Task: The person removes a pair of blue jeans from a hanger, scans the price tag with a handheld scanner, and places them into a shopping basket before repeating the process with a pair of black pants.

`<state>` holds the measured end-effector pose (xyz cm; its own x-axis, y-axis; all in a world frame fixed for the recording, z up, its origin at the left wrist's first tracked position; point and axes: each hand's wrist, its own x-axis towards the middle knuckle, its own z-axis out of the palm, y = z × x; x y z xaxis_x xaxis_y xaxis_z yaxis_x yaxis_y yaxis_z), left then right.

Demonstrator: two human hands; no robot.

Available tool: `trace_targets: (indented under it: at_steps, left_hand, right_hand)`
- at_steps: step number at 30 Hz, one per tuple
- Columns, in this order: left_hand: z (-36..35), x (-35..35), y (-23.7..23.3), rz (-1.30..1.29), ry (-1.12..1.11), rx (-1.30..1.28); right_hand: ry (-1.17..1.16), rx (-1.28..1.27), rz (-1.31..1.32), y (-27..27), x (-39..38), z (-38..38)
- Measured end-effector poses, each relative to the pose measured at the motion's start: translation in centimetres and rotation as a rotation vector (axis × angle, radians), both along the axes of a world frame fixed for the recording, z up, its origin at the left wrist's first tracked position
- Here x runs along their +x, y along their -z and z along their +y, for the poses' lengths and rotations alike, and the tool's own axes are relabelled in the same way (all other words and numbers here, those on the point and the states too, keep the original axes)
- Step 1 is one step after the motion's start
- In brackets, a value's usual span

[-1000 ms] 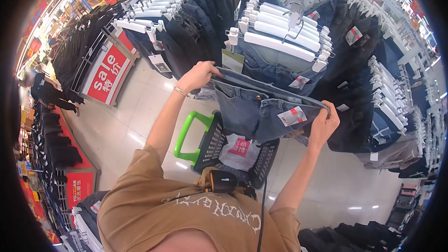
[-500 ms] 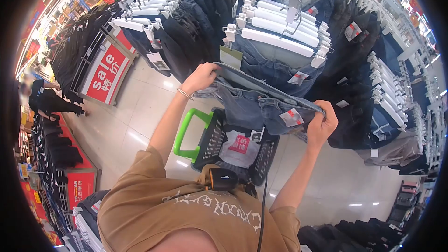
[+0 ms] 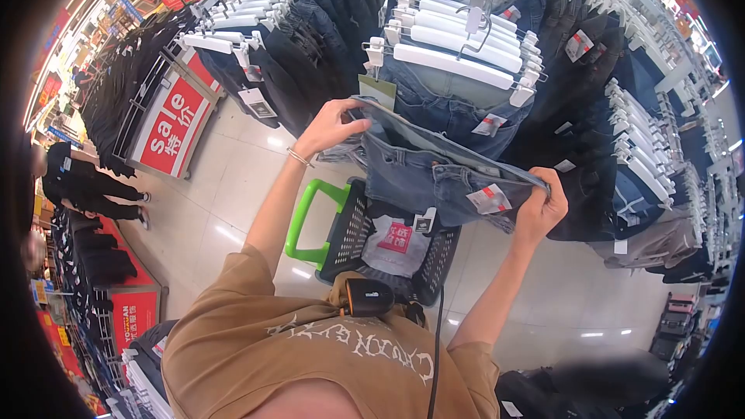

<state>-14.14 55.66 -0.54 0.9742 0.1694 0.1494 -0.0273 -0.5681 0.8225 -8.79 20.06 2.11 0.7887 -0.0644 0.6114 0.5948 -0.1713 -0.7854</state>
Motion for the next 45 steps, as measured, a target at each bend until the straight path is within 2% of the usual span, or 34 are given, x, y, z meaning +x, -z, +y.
trace_targets:
  at_steps: [2, 4, 5, 8, 10, 11, 13, 20, 22, 23, 25, 27, 28, 30, 31, 33, 34, 36, 37, 39, 40, 42, 45]
  left_hand:
    - [0.3, -0.5, -0.2, 0.028, 0.071, -0.03]
    - [0.5, -0.9, -0.1, -0.243, 0.206, 0.24]
    - [0.6, -0.9, 0.1, -0.243, 0.205, 0.24]
    - [0.9, -0.8, 0.3, -0.179, 0.238, 0.258]
    - [1.1, -0.9, 0.1, 0.084, 0.265, 0.292]
    - [1.1, -1.1, 0.2, 0.083, 0.266, 0.292]
    - [1.1, -1.5, 0.6, 0.191, 0.229, -0.044]
    - [2.1, -2.3, -0.4, 0.039, 0.336, 0.087]
    - [1.7, -2.9, -1.8, 0.033, 0.298, -0.068]
    - [1.9, -2.8, -1.8, 0.034, 0.299, -0.067]
    - [2.5, -2.4, -1.3, 0.039, 0.309, -0.247]
    - [2.4, -2.3, -1.6, 0.015, 0.339, -0.28]
    - [1.8, -2.5, -2.4, -0.011, 0.284, -0.381]
    - [1.1, -2.7, -2.8, -0.046, 0.142, -0.524]
    - [1.0, -2.8, -3.1, -0.045, 0.143, -0.524]
    - [0.8, -3.0, -4.1, 0.049, 0.026, -0.627]
    - [0.5, -3.0, -4.0, 0.048, 0.027, -0.627]
    - [-0.1, -2.7, -3.4, -0.095, -0.105, -0.588]
    - [0.2, -2.4, -3.2, -0.096, -0.104, -0.588]
    - [1.2, -1.7, -2.8, -0.043, 0.137, -0.533]
    - [1.5, -1.5, -2.4, -0.042, 0.138, -0.533]
    - [1.5, -1.3, -2.4, -0.052, 0.181, -0.495]
    - [0.2, -1.8, -3.7, -0.064, 0.152, -0.537]
  right_hand:
    - [0.021, 0.04, 0.038, 0.3, 0.3, -0.7]
    - [0.029, 0.064, 0.039, 0.3, 0.4, -0.8]
    - [0.041, 0.088, 0.041, 0.3, 0.5, -1.0]
    - [0.043, 0.09, 0.066, 0.3, 0.4, -1.1]
    - [0.052, 0.093, 0.073, 0.3, 0.4, -1.1]
    - [0.064, 0.081, 0.078, 0.3, 0.4, -1.1]
    - [0.076, 0.069, 0.083, 0.4, 0.4, -1.1]
    - [0.177, -0.021, 0.104, 0.4, 0.4, -1.2]
    - [0.217, -0.054, 0.109, 0.5, 0.6, -1.5]
    - [0.217, -0.057, 0.136, 0.7, 0.9, -1.6]
    - [0.219, -0.059, 0.161, 0.9, 1.3, -1.9]
    - [0.162, -0.044, 0.271, 1.1, 1.6, -2.4]
    - [0.165, -0.044, 0.273, 1.2, 1.6, -2.5]
    - [0.011, 0.131, 0.367, 1.4, 1.8, -2.6]
    - [0.011, 0.131, 0.368, 1.4, 1.8, -2.5]
    - [-0.05, 0.286, 0.47, 1.4, 1.8, -2.0]
    - [-0.05, 0.286, 0.469, 1.2, 1.7, -1.4]
    - [0.269, 0.486, 0.524, 0.8, 1.4, 0.0]
    - [0.269, 0.486, 0.523, 1.0, 1.5, -0.1]
    - [0.233, 0.337, 0.464, 2.0, 2.0, -0.9]
    - [0.235, 0.337, 0.464, 2.2, 2.2, -1.5]
    - [0.003, 0.3, 0.543, 2.3, 2.5, -2.6]
    - [0.076, 0.295, 0.522, 1.9, 2.4, -2.1]
